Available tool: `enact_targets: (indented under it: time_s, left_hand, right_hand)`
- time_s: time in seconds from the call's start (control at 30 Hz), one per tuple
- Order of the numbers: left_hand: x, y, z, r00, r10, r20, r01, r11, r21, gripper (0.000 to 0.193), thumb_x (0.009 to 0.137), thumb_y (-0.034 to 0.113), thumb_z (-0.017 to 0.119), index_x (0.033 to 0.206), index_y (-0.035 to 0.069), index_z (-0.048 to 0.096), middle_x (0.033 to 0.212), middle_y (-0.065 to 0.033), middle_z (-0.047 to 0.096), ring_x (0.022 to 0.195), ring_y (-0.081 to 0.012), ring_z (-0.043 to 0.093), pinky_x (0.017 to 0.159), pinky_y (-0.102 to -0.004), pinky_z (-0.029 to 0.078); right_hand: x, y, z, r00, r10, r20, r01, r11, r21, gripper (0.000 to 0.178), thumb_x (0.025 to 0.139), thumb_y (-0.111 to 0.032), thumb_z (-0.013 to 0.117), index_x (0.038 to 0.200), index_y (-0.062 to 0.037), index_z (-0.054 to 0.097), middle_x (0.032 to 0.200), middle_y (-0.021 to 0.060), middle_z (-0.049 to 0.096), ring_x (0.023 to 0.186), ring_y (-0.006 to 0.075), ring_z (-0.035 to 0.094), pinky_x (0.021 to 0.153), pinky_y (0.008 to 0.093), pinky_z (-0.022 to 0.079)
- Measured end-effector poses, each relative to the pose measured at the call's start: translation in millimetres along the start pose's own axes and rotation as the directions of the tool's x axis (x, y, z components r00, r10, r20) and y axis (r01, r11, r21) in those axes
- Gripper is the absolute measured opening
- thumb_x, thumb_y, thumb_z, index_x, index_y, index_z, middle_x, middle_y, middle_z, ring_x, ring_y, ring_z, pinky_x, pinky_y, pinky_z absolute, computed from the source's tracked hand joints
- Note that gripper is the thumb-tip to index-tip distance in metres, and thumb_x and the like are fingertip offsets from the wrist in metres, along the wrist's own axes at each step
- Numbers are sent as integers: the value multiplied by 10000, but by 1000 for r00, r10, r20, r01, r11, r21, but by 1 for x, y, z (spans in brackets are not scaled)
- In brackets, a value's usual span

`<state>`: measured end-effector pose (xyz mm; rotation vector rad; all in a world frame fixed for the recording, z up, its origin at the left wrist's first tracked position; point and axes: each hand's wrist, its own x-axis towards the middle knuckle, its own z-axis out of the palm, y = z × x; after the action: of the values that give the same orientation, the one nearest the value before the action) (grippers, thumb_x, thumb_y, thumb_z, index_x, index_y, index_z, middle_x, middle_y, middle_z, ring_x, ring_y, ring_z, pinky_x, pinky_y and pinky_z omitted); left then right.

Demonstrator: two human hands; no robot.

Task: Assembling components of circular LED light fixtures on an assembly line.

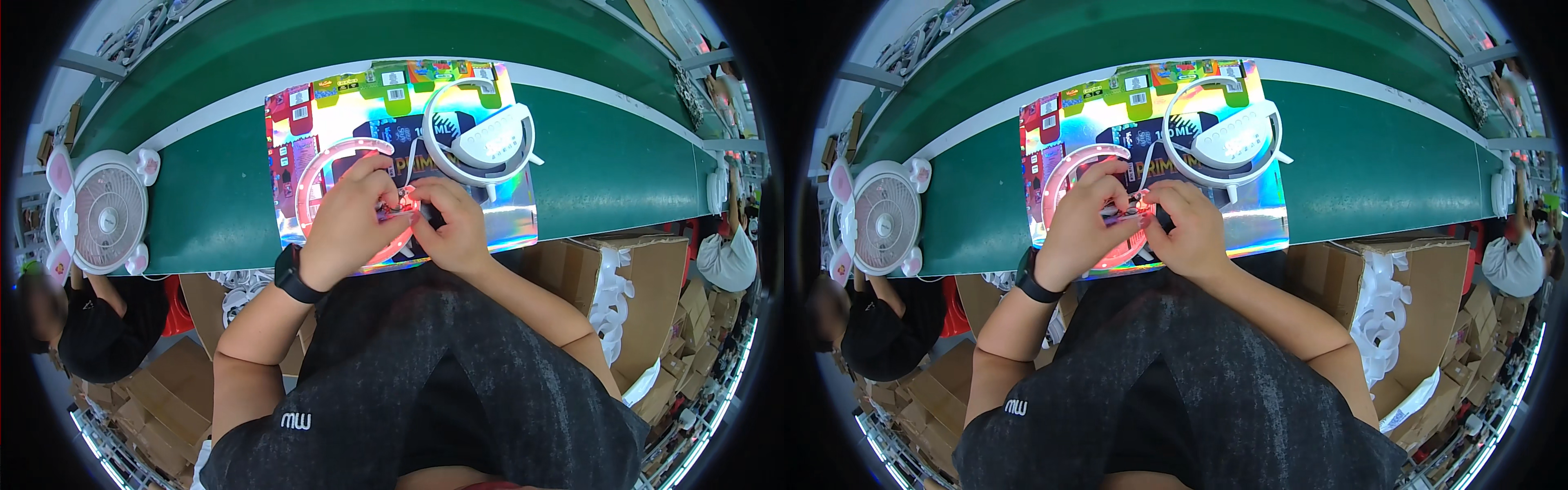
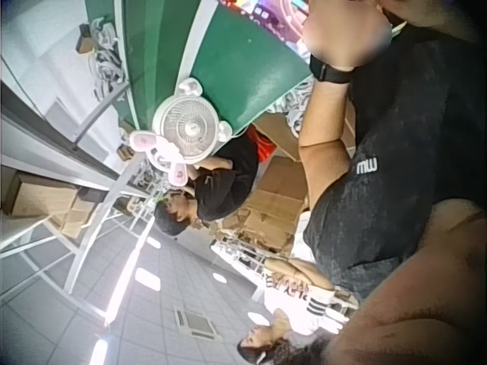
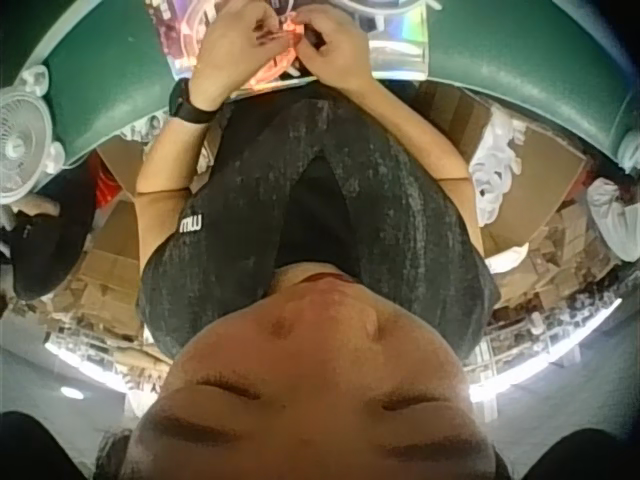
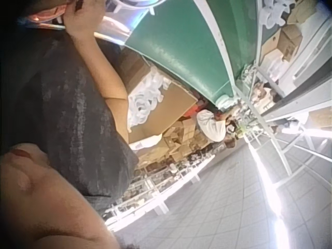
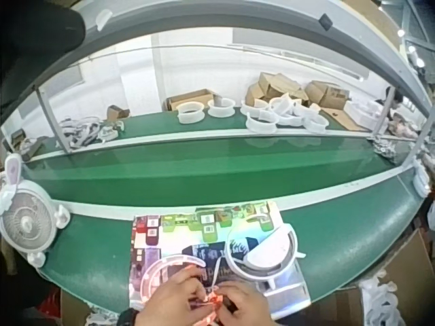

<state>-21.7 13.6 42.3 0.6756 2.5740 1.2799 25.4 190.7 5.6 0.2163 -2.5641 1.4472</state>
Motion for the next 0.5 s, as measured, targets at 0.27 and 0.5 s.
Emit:
enact_targets:
  time_s: [0.27,0.5]
  left_hand:
    - [11,16,6,996,49,79,-65,972,227,269,786,232,681,978,64,596,1044,-100,644,868,-332,657,695,-411,539]
    - [10,14,16,997,75,-2,-71,942,329,238,805,183,676,1018,83,640,983,-107,673,851,-335,664,726,-405,535]
  right_hand:
    - [-3,12,-1,998,-62,-27,65,990,127,233,750,-27,684,982,-38,672,1051,128,686,969,316,659,840,386,531]
    - [1,14,0,997,-74,-26,76,989,127,249,739,-34,698,986,-38,667,1042,124,684,963,314,660,833,381,533]
